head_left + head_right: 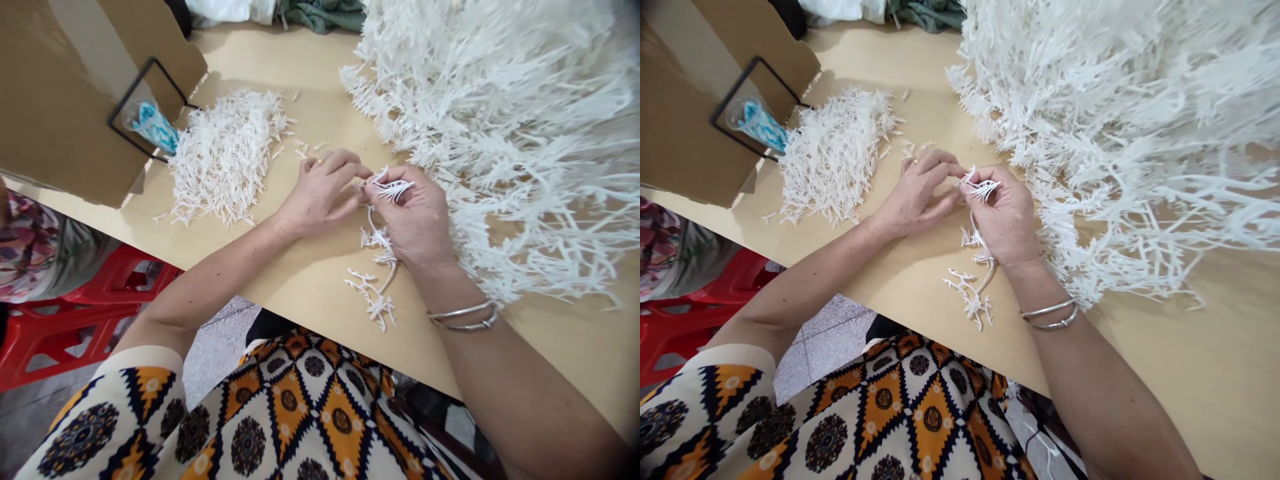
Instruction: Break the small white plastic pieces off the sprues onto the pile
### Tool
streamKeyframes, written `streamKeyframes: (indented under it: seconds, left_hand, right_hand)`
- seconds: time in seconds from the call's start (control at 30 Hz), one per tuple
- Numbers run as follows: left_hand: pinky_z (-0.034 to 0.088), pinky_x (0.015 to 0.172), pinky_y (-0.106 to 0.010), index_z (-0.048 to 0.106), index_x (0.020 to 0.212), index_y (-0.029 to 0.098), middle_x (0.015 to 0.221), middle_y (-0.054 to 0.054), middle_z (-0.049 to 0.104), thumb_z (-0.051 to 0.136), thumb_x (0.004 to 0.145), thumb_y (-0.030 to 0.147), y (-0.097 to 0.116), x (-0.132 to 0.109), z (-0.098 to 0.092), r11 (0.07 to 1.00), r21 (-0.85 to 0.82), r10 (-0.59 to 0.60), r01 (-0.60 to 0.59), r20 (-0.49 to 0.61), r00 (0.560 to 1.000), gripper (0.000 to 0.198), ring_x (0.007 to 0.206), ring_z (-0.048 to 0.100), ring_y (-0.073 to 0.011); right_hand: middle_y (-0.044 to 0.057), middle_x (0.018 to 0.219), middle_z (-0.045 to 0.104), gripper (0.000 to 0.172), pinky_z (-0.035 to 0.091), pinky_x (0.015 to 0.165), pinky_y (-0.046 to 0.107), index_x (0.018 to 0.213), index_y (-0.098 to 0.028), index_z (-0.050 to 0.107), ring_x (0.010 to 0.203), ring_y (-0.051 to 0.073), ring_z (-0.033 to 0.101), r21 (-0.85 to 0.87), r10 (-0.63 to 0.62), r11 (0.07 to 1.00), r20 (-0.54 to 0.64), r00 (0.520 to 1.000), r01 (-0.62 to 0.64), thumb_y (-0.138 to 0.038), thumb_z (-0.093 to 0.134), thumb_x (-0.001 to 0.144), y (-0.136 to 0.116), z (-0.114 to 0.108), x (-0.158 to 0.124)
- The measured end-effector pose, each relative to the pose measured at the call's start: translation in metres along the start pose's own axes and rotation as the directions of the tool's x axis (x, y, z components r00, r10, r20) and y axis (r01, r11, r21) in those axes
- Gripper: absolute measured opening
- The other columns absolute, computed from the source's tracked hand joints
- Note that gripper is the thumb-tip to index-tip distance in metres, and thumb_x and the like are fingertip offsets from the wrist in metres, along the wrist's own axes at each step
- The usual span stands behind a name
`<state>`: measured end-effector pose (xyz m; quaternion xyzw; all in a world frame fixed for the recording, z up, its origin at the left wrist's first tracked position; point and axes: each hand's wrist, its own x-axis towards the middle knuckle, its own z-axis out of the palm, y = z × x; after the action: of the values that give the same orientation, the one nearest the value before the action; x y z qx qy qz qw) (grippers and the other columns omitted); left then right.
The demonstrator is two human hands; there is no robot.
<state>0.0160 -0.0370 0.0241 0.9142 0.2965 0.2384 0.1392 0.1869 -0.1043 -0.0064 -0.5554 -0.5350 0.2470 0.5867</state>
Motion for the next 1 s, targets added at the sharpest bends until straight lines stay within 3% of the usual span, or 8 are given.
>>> streamKeyframes:
  seconds: [0.1, 0.43, 0.7, 0.87, 0.93, 1.0]
  left_hand:
    - [0.033, 0.105, -0.041, 0.065, 0.113, 0.023, 0.123, -0.006, 0.071, 0.05, 0.108, 0.04, -0.001, -0.001, 0.003, 0.999, -0.029, 0.016, -0.017, -0.021, 1.0, 0.023, 0.118, 0.064, -0.0213]
    - [0.039, 0.098, -0.039, 0.066, 0.093, 0.021, 0.094, -0.001, 0.076, 0.061, 0.102, 0.037, -0.004, 0.0, 0.006, 0.981, -0.153, -0.125, 0.119, -0.03, 0.992, 0.019, 0.086, 0.067, -0.0156]
    - [0.046, 0.086, -0.035, 0.062, 0.087, 0.021, 0.09, -0.002, 0.071, 0.058, 0.102, 0.036, -0.01, 0.001, 0.007, 0.955, -0.294, 0.026, -0.023, 0.005, 1.0, 0.022, 0.083, 0.065, -0.0158]
    - [0.042, 0.097, -0.038, 0.066, 0.093, 0.023, 0.095, 0.0, 0.074, 0.057, 0.103, 0.036, 0.007, -0.001, 0.01, 0.936, -0.317, 0.194, -0.15, 0.112, 0.974, 0.018, 0.092, 0.069, -0.0148]
    - [0.043, 0.095, -0.038, 0.064, 0.09, 0.022, 0.092, 0.0, 0.073, 0.057, 0.101, 0.031, 0.005, 0.0, 0.013, 0.963, -0.251, 0.127, -0.098, 0.102, 0.987, 0.016, 0.086, 0.067, -0.0147]
    - [0.046, 0.088, -0.037, 0.06, 0.085, 0.023, 0.087, -0.002, 0.07, 0.058, 0.097, 0.028, -0.01, 0.002, 0.014, 0.983, -0.179, -0.025, 0.025, 0.002, 1.0, 0.013, 0.081, 0.063, -0.0159]
  right_hand:
    - [0.001, 0.089, 0.069, 0.013, 0.059, 0.083, 0.043, 0.091, -0.028, 0.064, 0.081, 0.02, 0.068, -0.067, -0.042, 0.997, -0.009, 0.999, 0.041, -0.039, 0.071, 0.089, 0.004, -0.001, 0.001]
    - [0.002, 0.085, 0.065, 0.016, 0.057, 0.082, 0.043, 0.09, -0.028, 0.057, 0.076, 0.021, 0.063, -0.248, -0.056, 0.967, 0.014, 0.998, 0.058, -0.04, 0.067, 0.091, -0.001, -0.002, -0.001]
    - [0.007, 0.091, 0.068, 0.008, 0.055, 0.092, 0.052, 0.09, -0.028, 0.054, 0.089, 0.028, 0.067, -0.384, -0.027, 0.923, 0.026, 0.999, 0.035, -0.022, 0.059, 0.09, 0.0, 0.002, 0.001]
    - [0.007, 0.093, 0.066, 0.01, 0.051, 0.097, 0.056, 0.092, -0.027, 0.051, 0.094, 0.029, 0.065, -0.44, -0.035, 0.898, -0.071, 0.997, 0.0, -0.021, 0.058, 0.088, 0.014, -0.009, 0.014]
    - [0.006, 0.091, 0.064, 0.01, 0.051, 0.096, 0.054, 0.093, -0.028, 0.051, 0.091, 0.028, 0.065, -0.43, -0.044, 0.903, -0.087, 0.995, 0.002, -0.023, 0.058, 0.088, 0.02, -0.013, 0.017]
    - [0.006, 0.093, 0.064, 0.012, 0.052, 0.093, 0.052, 0.097, -0.028, 0.052, 0.091, 0.027, 0.065, -0.408, -0.061, 0.913, -0.081, 0.995, 0.023, -0.024, 0.058, 0.088, 0.023, -0.016, 0.018]
